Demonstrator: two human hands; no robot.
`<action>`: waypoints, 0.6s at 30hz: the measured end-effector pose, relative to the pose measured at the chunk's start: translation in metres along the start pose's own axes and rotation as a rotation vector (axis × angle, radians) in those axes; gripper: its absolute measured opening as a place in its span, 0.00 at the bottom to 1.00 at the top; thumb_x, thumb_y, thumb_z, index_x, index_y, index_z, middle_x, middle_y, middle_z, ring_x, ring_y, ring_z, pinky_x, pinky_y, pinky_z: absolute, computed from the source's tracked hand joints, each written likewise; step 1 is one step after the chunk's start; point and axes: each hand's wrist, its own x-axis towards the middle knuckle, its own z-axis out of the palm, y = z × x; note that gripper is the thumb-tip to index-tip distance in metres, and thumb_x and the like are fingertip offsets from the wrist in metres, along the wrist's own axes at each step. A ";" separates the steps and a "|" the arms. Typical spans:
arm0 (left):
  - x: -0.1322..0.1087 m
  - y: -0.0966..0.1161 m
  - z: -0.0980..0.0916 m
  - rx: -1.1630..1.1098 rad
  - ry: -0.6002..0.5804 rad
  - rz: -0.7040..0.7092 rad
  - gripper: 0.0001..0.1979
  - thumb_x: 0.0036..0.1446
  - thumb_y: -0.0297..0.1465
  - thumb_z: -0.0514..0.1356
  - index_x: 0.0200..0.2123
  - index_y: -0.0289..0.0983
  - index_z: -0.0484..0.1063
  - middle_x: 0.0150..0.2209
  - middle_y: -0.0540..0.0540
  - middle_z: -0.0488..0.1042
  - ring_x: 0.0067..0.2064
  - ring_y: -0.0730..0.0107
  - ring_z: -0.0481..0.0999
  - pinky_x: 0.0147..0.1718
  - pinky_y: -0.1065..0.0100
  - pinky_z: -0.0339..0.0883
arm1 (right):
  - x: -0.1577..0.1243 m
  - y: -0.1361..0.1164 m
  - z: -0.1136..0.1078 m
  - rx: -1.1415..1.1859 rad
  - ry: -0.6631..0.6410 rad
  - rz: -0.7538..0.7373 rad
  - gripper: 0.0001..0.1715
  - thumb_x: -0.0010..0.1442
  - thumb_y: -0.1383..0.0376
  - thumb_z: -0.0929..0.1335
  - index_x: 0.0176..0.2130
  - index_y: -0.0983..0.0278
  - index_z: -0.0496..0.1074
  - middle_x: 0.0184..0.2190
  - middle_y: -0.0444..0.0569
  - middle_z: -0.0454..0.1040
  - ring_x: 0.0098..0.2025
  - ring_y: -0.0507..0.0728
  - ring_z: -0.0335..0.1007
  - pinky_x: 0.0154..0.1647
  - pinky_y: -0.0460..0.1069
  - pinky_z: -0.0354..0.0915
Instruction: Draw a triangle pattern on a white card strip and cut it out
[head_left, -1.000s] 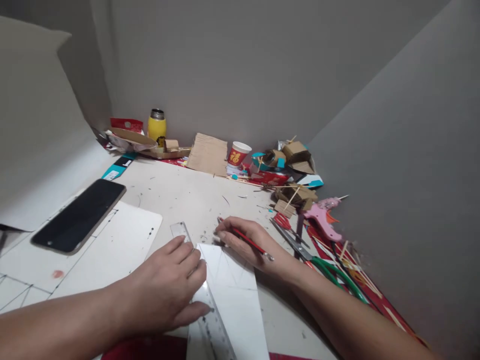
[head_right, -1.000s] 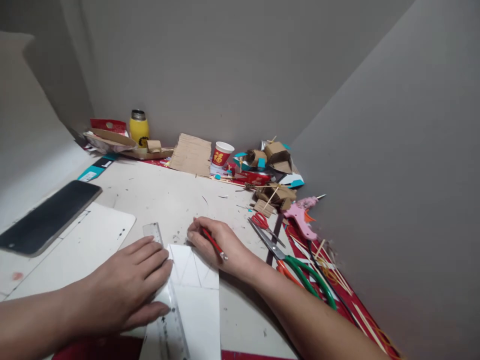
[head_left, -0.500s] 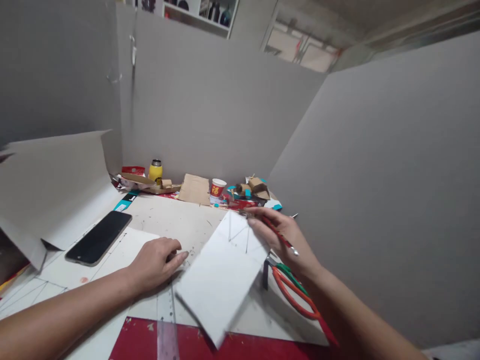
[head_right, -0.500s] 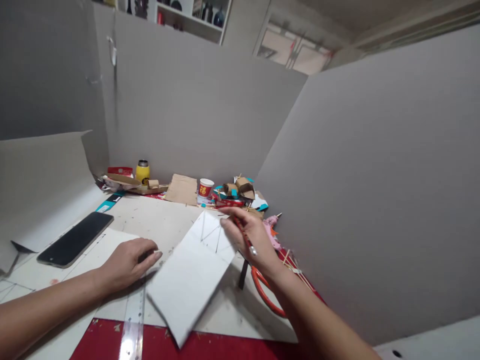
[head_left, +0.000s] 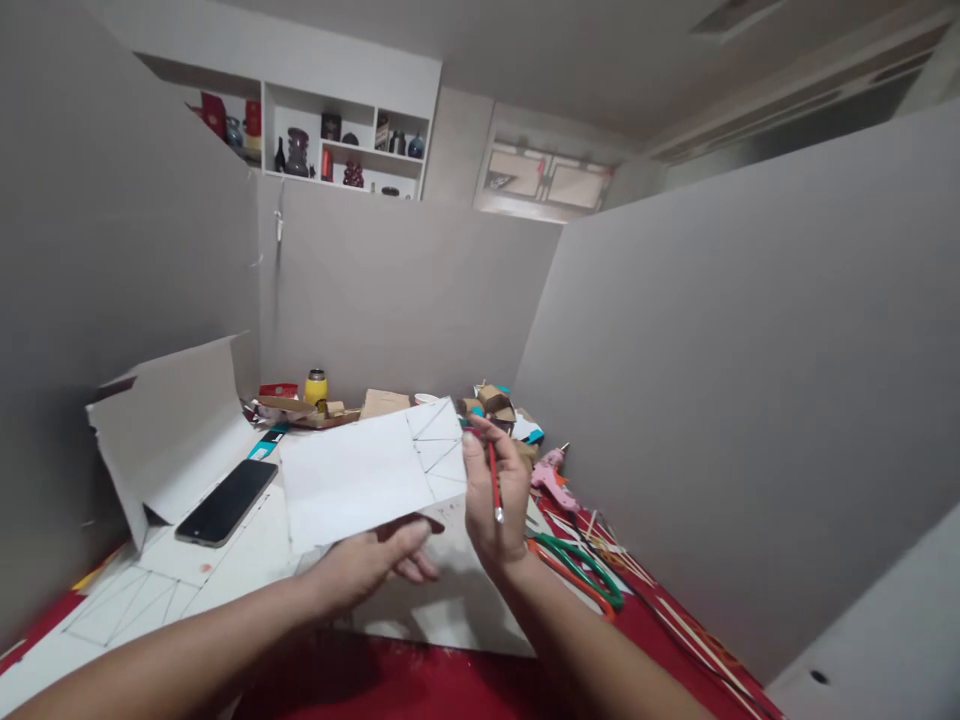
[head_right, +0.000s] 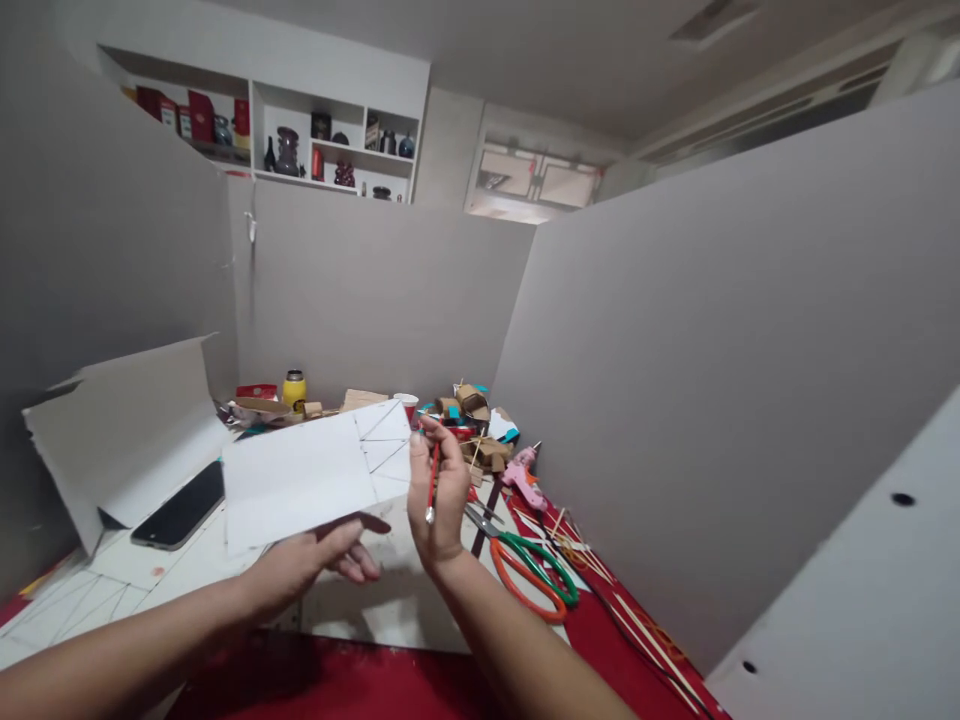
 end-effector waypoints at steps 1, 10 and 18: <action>0.000 0.005 0.001 -0.045 0.045 -0.015 0.31 0.61 0.55 0.55 0.45 0.33 0.77 0.34 0.41 0.82 0.37 0.61 0.81 0.45 0.60 0.73 | -0.006 -0.001 0.002 0.017 -0.032 0.022 0.21 0.64 0.55 0.67 0.52 0.66 0.70 0.48 0.56 0.75 0.49 0.61 0.71 0.51 0.54 0.67; 0.015 0.007 -0.013 -0.271 0.209 -0.034 0.23 0.52 0.44 0.68 0.44 0.33 0.78 0.37 0.41 0.82 0.33 0.60 0.81 0.32 0.65 0.75 | -0.024 0.005 -0.016 0.039 -0.505 0.229 0.19 0.63 0.51 0.68 0.34 0.65 0.71 0.24 0.44 0.70 0.21 0.52 0.65 0.22 0.47 0.66; 0.023 -0.040 -0.027 -0.278 0.211 -0.183 0.16 0.66 0.37 0.61 0.53 0.36 0.71 0.50 0.42 0.74 0.45 0.61 0.77 0.42 0.56 0.75 | -0.015 0.041 -0.049 -0.331 -0.617 0.148 0.13 0.63 0.58 0.67 0.44 0.63 0.70 0.35 0.50 0.76 0.37 0.58 0.74 0.38 0.53 0.72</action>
